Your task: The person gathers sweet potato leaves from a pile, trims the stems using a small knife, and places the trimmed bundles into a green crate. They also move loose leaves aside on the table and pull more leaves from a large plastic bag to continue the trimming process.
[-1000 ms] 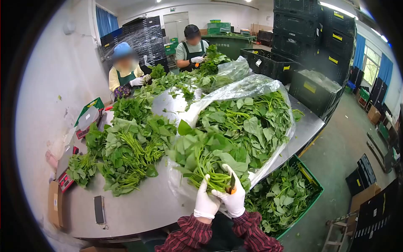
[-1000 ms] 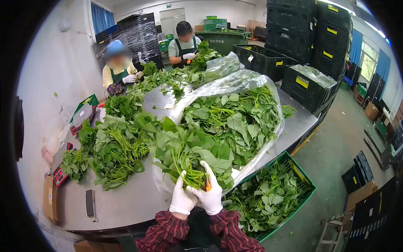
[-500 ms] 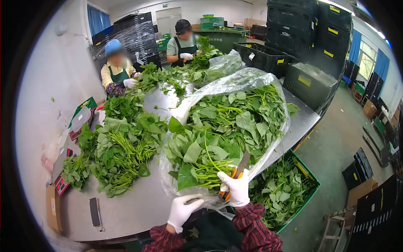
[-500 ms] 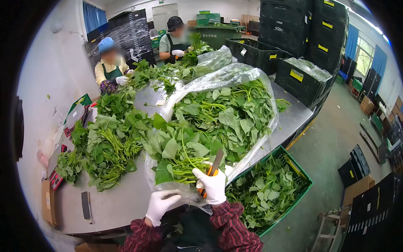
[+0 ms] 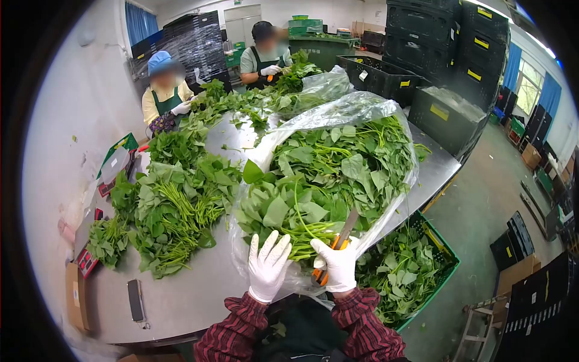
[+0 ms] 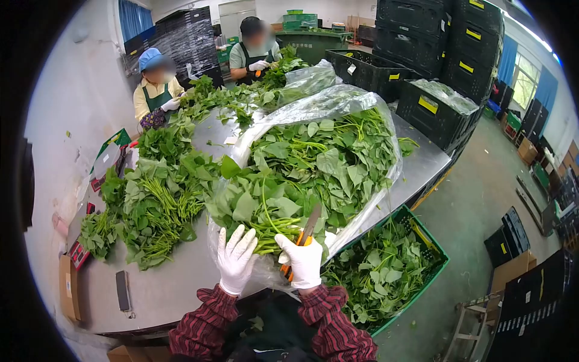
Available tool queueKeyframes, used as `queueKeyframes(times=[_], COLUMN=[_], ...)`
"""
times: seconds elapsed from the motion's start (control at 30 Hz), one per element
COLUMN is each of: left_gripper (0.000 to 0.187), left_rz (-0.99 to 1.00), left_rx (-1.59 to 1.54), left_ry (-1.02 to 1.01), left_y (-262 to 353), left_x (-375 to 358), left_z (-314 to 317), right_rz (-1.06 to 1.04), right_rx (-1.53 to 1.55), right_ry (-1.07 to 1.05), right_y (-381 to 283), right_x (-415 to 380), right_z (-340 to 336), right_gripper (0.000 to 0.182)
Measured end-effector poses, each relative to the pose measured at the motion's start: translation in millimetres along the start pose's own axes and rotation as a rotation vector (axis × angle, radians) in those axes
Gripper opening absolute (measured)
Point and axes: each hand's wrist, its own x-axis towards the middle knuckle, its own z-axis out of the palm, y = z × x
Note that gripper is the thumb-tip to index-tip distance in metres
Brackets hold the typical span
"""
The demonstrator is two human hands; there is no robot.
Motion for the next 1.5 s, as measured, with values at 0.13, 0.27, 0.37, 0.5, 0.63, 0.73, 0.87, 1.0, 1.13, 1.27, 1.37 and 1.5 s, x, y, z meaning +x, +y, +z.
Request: queueKeyframes(times=[0.13, 0.27, 0.37, 0.5, 0.63, 0.73, 0.87, 1.0, 1.13, 1.27, 1.37, 1.5], left_gripper=[0.031, 0.039, 0.057, 0.081, 0.086, 0.071, 0.049, 0.048, 0.038, 0.034, 0.034, 0.034], left_rz=[0.082, 0.094, 0.124, 0.056, -0.178, -0.235, -0.156, 0.005, -0.129, -0.551, -0.574, -0.618], left_rx=[-0.007, -0.008, -0.133, -0.198, -0.499, -0.435, -0.088, 0.178, -0.22, -0.807, -0.853, -0.904], left_ry=[0.092, 0.043, -0.043, -0.186, -0.384, -0.322, -0.068, -0.025, -0.166, -0.499, -0.504, -0.542], left_y=[20, 12, -9, -13, -14, -14, -26, 3, 49, 75, 100, 117], left_x=[2, 4, 12, 41, 41, 39, 60, 83, 72, 47, 36, 29], left_z=[-6, 5, 9, 4, 19, 18, -16, -83, -90, -33, -3, 13], right_rz=[-0.035, -0.066, -0.024, -0.013, 0.064, -0.007, -0.157, -0.481, -0.664, -0.746, -0.679, -0.569], right_rx=[-0.103, -0.107, -0.088, -0.064, -0.14, -0.165, -0.192, -0.575, -0.915, -0.927, -1.097, -1.174], right_ry=[-0.016, -0.112, -0.179, -0.167, -0.201, -0.19, -0.001, 0.172, 0.108, 0.061, 0.071, 0.098], right_y=[9, 9, 9, 2, 2, 1, -31, -19, -19, -16, -12, -10], right_x=[4, 6, 8, 7, 7, 9, 12, 12, -37, -67, -73, -76], right_z=[-3, -1, -5, -4, -2, -4, -27, -78, -87, -89, -107, -125], right_gripper=[0.022, 0.024, 0.025, 0.025, 0.03, 0.028, 0.022, 0.02, 0.029, 0.028, 0.031, 0.032])
